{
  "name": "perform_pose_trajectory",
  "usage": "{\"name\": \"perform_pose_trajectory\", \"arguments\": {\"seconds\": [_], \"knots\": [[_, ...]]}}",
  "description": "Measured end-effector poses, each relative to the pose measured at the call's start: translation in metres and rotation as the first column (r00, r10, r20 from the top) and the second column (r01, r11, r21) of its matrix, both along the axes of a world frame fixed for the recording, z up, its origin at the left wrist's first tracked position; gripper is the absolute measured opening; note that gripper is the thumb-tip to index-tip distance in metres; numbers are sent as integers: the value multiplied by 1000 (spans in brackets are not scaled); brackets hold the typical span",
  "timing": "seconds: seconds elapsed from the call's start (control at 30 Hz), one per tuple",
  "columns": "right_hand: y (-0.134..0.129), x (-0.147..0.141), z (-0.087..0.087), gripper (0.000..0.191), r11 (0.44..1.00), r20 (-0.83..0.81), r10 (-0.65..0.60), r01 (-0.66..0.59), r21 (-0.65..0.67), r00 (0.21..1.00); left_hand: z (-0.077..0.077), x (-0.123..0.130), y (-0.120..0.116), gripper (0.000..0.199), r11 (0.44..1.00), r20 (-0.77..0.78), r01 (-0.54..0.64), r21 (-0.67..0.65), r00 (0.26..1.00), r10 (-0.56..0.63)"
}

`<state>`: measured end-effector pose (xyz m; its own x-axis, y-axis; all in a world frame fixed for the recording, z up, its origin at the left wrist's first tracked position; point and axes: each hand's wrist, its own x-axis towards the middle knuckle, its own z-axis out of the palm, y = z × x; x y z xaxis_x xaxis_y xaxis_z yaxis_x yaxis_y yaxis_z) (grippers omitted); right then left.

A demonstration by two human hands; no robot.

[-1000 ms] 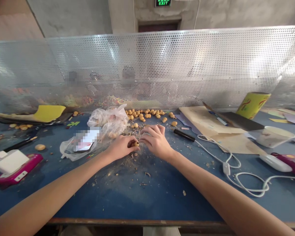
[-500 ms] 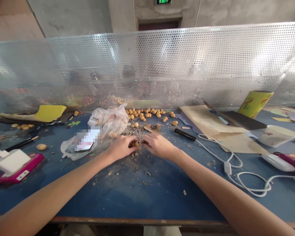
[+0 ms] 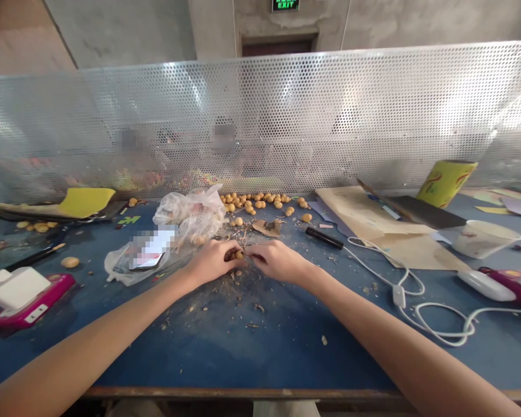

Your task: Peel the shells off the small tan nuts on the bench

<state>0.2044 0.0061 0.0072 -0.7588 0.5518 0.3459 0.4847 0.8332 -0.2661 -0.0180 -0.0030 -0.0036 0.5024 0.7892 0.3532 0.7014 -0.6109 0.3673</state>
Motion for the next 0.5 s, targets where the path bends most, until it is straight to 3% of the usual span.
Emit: {"name": "perform_pose_trajectory", "arguments": {"seconds": [0.5], "knots": [[-7,-1,6,23,993,-64,-63,57,-101,996,-1,0,1,18,1000,-2,18,-6,1000,-18]]}}
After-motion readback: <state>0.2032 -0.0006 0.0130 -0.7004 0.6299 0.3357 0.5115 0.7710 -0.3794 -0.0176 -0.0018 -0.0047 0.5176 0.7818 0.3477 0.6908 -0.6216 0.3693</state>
